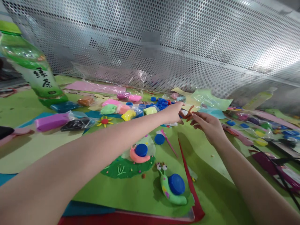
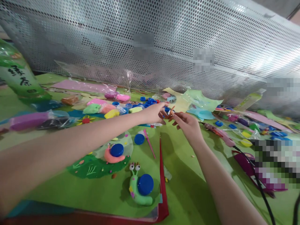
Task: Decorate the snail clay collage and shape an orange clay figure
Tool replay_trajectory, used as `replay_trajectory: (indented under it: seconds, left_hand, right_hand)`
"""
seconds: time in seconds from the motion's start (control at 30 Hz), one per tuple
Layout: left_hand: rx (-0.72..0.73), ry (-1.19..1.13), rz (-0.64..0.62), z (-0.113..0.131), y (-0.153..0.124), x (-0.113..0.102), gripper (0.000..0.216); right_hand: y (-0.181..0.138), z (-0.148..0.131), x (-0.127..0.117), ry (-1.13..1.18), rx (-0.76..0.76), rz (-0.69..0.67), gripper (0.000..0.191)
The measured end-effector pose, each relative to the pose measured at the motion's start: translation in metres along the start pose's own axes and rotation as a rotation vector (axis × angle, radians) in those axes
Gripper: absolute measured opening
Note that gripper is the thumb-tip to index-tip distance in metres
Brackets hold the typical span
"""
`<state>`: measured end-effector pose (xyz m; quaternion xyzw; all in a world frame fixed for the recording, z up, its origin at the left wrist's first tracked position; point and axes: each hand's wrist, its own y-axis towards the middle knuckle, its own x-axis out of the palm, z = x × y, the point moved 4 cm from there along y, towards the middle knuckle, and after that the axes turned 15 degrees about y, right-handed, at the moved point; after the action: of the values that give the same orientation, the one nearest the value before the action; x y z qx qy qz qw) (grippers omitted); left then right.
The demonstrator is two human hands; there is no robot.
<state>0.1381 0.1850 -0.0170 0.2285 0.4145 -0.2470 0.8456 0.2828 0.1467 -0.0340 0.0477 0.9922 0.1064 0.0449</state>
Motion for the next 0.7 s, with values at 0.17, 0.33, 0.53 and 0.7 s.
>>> replay_trajectory:
  seconds: [0.17, 0.33, 0.53, 0.7]
  left_hand:
    - [0.011, -0.041, 0.046, 0.004, -0.005, 0.001, 0.073]
    - [0.015, -0.045, 0.079, 0.007, -0.006, -0.002, 0.065]
    - [0.019, -0.044, 0.145, 0.004, -0.008, -0.004, 0.06]
    - [0.033, -0.096, 0.163, 0.006, -0.015, -0.009, 0.063]
  right_hand:
    - [-0.002, 0.0, 0.001, 0.094, 0.031, -0.007, 0.042]
    - [-0.001, -0.002, 0.001, 0.1, 0.014, -0.003, 0.04]
    - [-0.002, -0.004, 0.002, 0.146, 0.019, 0.0, 0.039]
    - [-0.005, -0.004, 0.003, 0.26, 0.088, 0.0, 0.037]
